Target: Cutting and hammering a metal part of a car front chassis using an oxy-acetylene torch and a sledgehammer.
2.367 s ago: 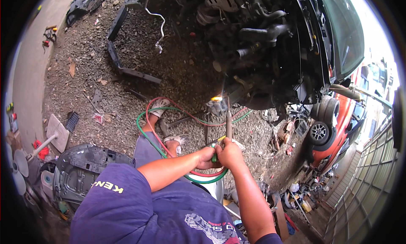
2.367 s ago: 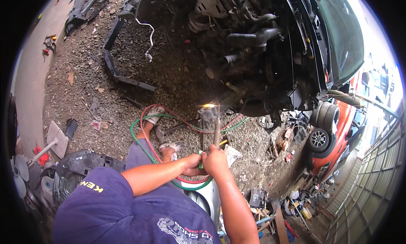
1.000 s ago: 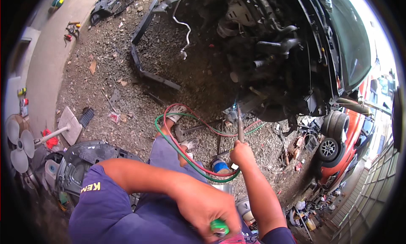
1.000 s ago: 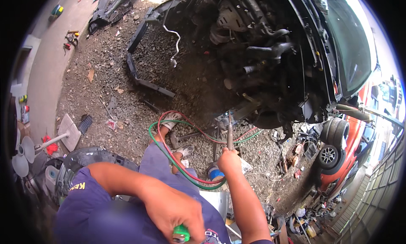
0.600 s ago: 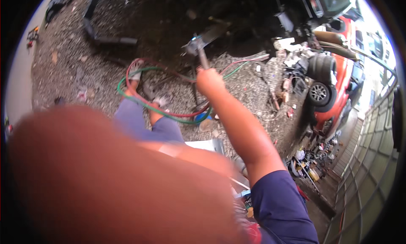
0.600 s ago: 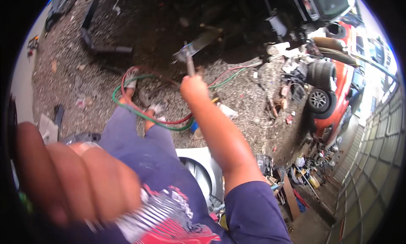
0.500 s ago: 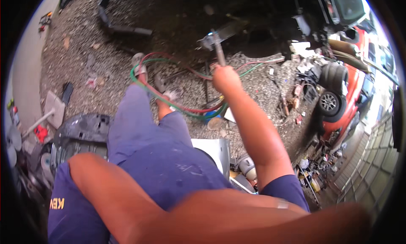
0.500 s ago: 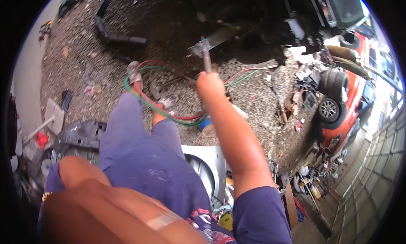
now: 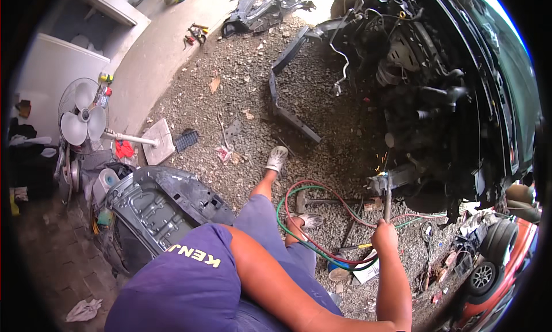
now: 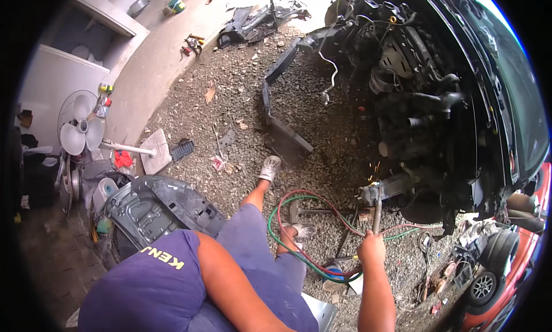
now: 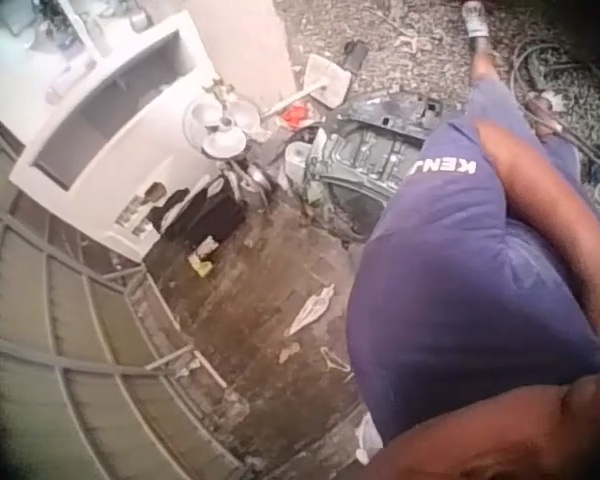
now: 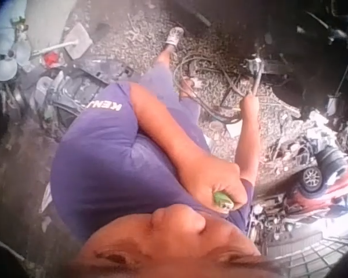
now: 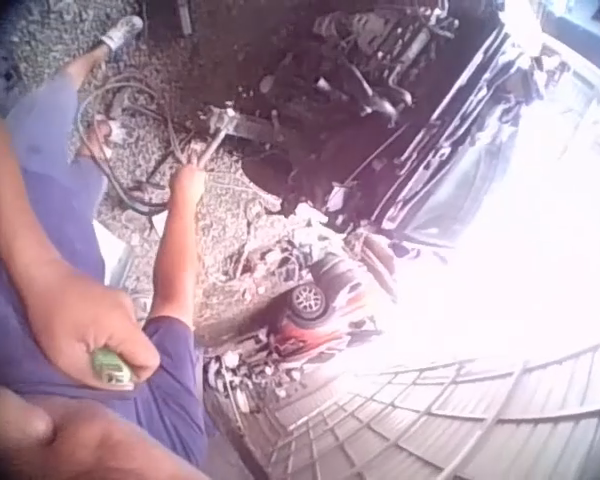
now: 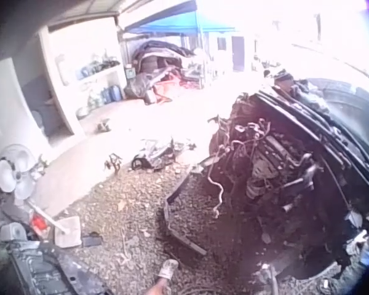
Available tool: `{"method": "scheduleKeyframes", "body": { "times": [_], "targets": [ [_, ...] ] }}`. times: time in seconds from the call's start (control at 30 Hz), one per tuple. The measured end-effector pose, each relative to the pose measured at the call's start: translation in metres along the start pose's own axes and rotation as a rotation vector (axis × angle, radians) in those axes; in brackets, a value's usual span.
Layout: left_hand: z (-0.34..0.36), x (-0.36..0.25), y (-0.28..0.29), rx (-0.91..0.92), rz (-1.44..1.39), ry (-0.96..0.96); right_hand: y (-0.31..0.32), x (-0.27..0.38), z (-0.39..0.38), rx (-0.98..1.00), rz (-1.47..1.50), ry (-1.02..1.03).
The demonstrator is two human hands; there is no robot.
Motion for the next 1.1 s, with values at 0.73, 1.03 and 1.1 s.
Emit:
{"method": "scheduleKeyframes", "body": {
  "times": [0.73, 1.03, 1.1],
  "targets": [
    [-0.288, 0.069, 0.344, -0.679, 0.849, 1.098, 0.065, 0.097, 0.016, 0.059, 0.071, -0.108],
    [-0.423, 0.177, 0.354, -0.563, 1.062, 1.563, 0.095, 0.110, 0.006, 0.192, -0.071, -0.162],
    [-0.424, 0.188, 0.353, -0.565, 1.056, 1.574, 0.093, 0.113, 0.011, 0.199, -0.092, -0.154]
  ]
}}
Point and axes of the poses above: each hand's wrist, its own z-axis towards the middle knuckle, its own y-axis out of the back of the hand, x = y × z, the point moved 7 cm from there along z, towards the middle knuckle, and after that the axes turned 11 degrees about z, right-handed, at the moved point
